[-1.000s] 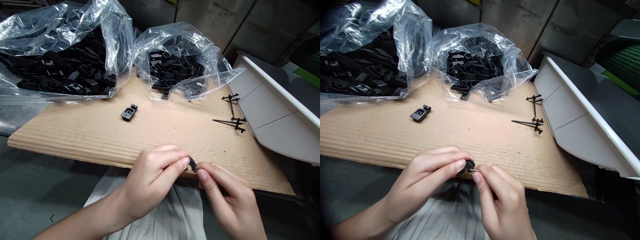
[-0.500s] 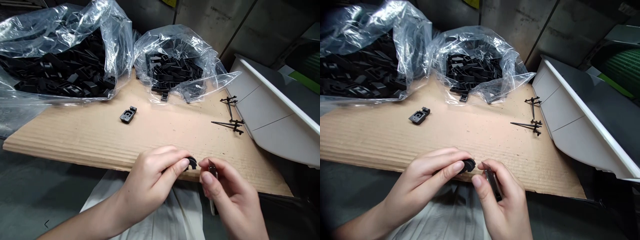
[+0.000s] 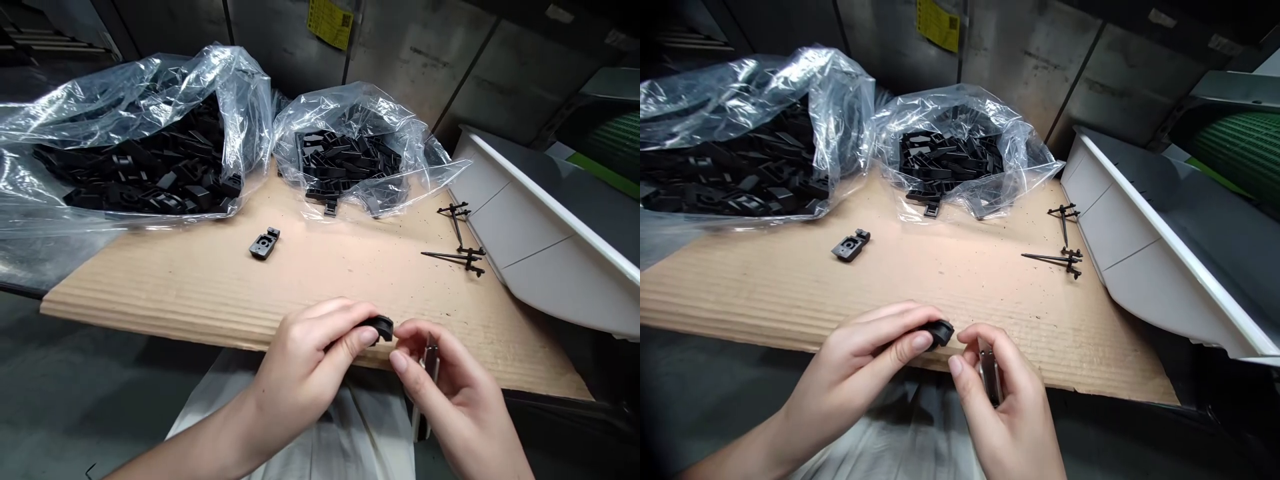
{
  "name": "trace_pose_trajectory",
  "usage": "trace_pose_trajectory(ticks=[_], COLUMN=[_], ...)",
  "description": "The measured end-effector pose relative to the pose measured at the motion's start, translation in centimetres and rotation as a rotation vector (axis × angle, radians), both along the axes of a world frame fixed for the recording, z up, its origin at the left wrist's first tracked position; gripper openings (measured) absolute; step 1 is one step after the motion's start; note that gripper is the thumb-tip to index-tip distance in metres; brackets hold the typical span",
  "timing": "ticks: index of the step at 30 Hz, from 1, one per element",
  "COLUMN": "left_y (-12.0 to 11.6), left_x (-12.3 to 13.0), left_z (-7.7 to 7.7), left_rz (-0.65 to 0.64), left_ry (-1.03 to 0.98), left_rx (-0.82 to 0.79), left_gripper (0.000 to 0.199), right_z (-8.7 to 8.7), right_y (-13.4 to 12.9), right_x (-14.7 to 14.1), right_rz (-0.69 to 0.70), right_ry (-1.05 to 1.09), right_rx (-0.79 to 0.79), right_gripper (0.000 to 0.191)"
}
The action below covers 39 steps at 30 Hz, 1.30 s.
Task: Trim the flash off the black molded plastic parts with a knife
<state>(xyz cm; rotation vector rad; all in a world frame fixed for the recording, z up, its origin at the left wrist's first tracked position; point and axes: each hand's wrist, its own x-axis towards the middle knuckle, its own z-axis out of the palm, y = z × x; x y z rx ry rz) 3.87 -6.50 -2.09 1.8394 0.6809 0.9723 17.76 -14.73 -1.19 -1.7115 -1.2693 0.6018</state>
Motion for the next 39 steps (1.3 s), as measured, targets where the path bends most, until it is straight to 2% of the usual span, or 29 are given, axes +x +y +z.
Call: trace_pose_trajectory(ticks=[3,5,8,10,13,16,21,24,30,32,36,39], left_y=[-0.3,-0.3,-0.2,-0.1,-0.1,-0.2,0.0,0.1,0.3,0.3,0.1,0.0], left_x=[-0.1,-0.3,-0.4,-0.3,-0.2,-0.2,-0.2,-0.2,-0.3,-0.3,-0.4,-0.3], left_z=[-0.3,-0.4,-0.3,0.0,0.3,0.4,0.4,0.4,0.3,0.4,0.5,0.4], left_rz=[-0.018,-0.047,-0.057,-0.057,-0.033,0.0,-0.033,-0.039,-0.03,-0.028,-0.045,-0.031], left_ry=[-0.028,-0.028,0.009,0.016,0.0,-0.013,-0.021,-0.035,-0.036,-0.029,-0.026,-0.024], left_rx=[-0.17,-0.26,-0.168,-0.091,-0.068,-0.046,-0.083,-0.111,-0.112,-0.114,-0.126,-0.119], left_gripper=[0.02,0.031,0.028,0.02,0.013,0.011,0.013,0.013,0.01,0.01,0.012,0.013], right_z=[-0.4,-0.7,-1.3,-1.6,-1.8,-1.6,-1.3,-1.2,-1.2,-1.4,-1.6,-1.6], right_y=[-0.2,-0.2,-0.2,-0.1,0.0,0.3,0.7,0.8,1.0,1.0,1.1,0.9], right_x=[0.2,-0.1,-1.0,-1.6,-2.1,-2.1,-2.2,-2.4,-1.8,-1.8,-1.9,-1.9], right_rz=[0.057,0.018,-0.025,-0.053,-0.062,-0.013,-0.022,-0.012,0.107,0.073,-0.079,-0.099], right_ry=[-0.191,-0.287,-0.374,-0.385,-0.333,-0.319,-0.253,-0.206,-0.312,-0.295,-0.283,-0.276], right_rx=[0.058,0.13,0.276,0.316,0.248,0.201,0.265,0.304,0.344,0.314,0.251,0.266], right_gripper=[0.029,0.03,0.023,0.02,0.024,0.024,0.009,0.012,0.014,0.014,0.012,0.012])
